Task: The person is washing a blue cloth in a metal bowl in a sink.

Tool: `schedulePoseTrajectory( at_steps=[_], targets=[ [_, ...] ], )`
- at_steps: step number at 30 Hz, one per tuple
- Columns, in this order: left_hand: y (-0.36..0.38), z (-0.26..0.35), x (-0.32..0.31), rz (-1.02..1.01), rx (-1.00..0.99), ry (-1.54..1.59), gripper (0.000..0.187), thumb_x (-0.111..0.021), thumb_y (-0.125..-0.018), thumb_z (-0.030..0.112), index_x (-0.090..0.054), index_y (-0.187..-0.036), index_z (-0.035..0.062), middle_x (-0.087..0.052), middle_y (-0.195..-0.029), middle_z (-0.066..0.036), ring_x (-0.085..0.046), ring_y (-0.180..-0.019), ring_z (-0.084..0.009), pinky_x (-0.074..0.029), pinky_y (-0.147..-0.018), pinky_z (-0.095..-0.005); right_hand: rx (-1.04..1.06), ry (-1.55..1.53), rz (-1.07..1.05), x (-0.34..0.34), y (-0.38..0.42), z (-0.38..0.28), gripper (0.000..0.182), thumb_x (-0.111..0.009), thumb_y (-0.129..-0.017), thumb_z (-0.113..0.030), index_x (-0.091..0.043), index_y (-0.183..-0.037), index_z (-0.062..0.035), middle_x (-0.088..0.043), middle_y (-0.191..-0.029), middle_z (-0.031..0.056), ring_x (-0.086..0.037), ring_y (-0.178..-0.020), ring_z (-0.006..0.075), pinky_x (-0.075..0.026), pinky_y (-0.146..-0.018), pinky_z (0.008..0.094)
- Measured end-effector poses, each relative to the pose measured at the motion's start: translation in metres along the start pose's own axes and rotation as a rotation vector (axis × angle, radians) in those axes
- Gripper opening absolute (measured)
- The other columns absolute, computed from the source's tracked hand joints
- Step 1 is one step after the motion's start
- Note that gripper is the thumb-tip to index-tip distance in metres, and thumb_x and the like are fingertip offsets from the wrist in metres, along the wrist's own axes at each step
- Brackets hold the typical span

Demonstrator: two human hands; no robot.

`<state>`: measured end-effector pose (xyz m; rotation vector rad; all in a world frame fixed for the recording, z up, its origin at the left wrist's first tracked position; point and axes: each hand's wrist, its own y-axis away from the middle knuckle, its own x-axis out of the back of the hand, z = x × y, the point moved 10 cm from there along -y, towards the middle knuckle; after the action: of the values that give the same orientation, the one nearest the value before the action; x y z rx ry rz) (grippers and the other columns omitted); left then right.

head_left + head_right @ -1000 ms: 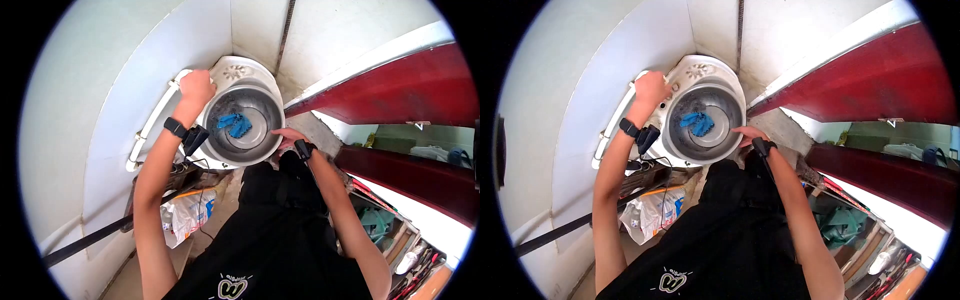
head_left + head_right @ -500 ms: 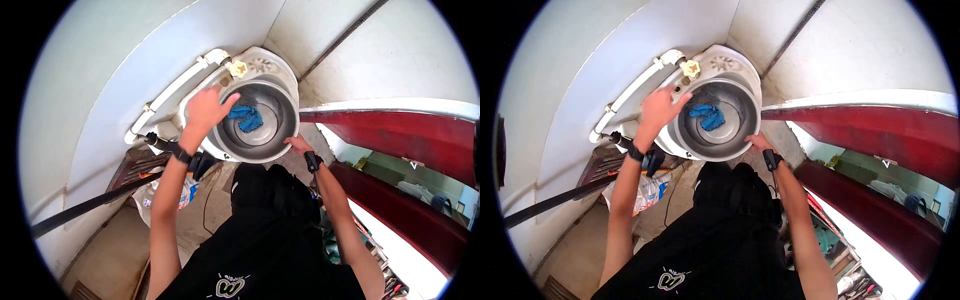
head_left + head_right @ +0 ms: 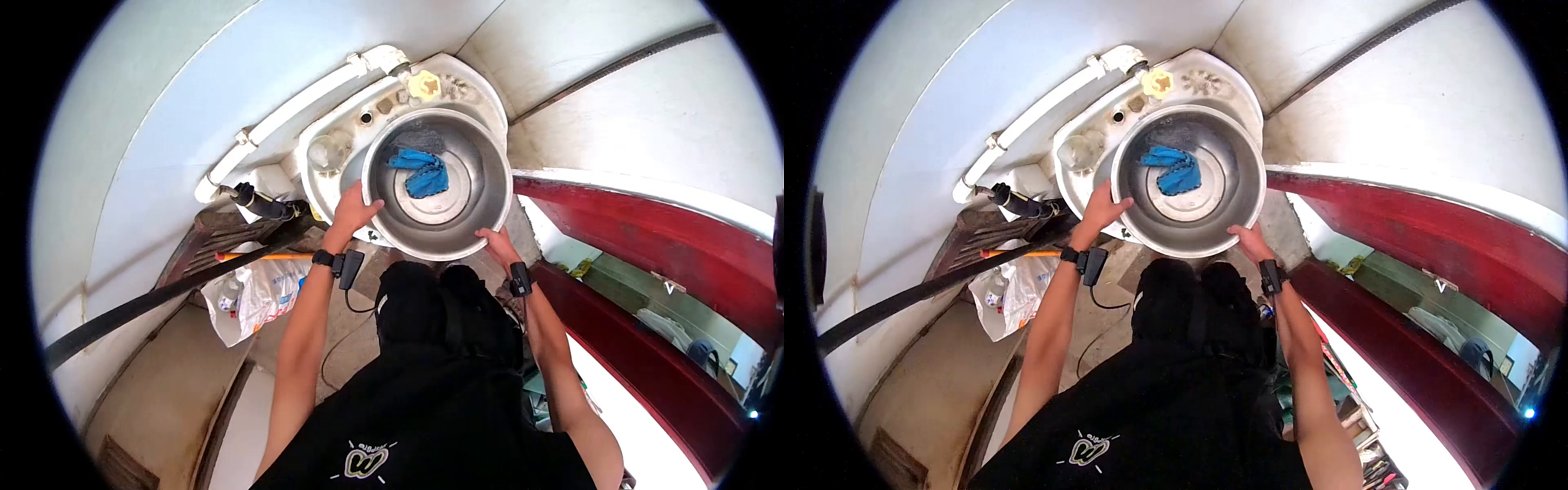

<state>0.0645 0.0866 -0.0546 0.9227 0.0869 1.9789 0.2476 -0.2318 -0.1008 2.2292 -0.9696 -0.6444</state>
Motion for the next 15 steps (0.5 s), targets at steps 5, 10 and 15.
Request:
schedulePoseTrajectory(
  at_steps=[5, 10, 15],
  targets=[
    [0.031, 0.056, 0.009, 0.021, -0.169, 0.258, 0.044, -0.065, -0.069, 0.015, -0.056, -0.110, -0.0019, -0.063, -0.099, -0.022, -0.060, -0.093, -0.0385, -0.048, -0.083, -0.0407, -0.008, -0.027, 0.075, 0.027, 0.031, 0.007, 0.050, -0.059, -0.075, 0.004, -0.045, -0.123, 0.0026, -0.059, -0.110, 0.0120, -0.059, -0.097, 0.0230, -0.049, -0.084, 0.0336],
    [0.054, 0.093, -0.027, 0.003, -0.215, 0.312, 0.041, -0.061, -0.071, 0.009, -0.056, -0.110, -0.0038, -0.066, -0.095, -0.016, -0.063, -0.088, -0.0223, -0.048, -0.081, -0.0333, -0.101, -0.019, 0.161, 0.084, 0.079, 0.025, 0.045, -0.063, -0.074, -0.001, -0.050, -0.117, 0.0016, -0.061, -0.099, 0.0067, -0.059, -0.086, 0.0170, -0.050, -0.071, 0.0296],
    [0.078, 0.137, -0.071, -0.080, -0.244, 0.520, 0.045, -0.061, -0.071, 0.007, -0.057, -0.116, 0.0004, -0.066, -0.102, -0.011, -0.061, -0.095, -0.0184, -0.046, -0.086, -0.0277, -0.027, -0.088, 0.228, 0.118, 0.138, 0.021, 0.047, -0.067, -0.073, -0.011, -0.053, -0.116, 0.0013, -0.063, -0.092, 0.0077, -0.059, -0.077, 0.0141, -0.050, -0.066, 0.0253]
  ],
)
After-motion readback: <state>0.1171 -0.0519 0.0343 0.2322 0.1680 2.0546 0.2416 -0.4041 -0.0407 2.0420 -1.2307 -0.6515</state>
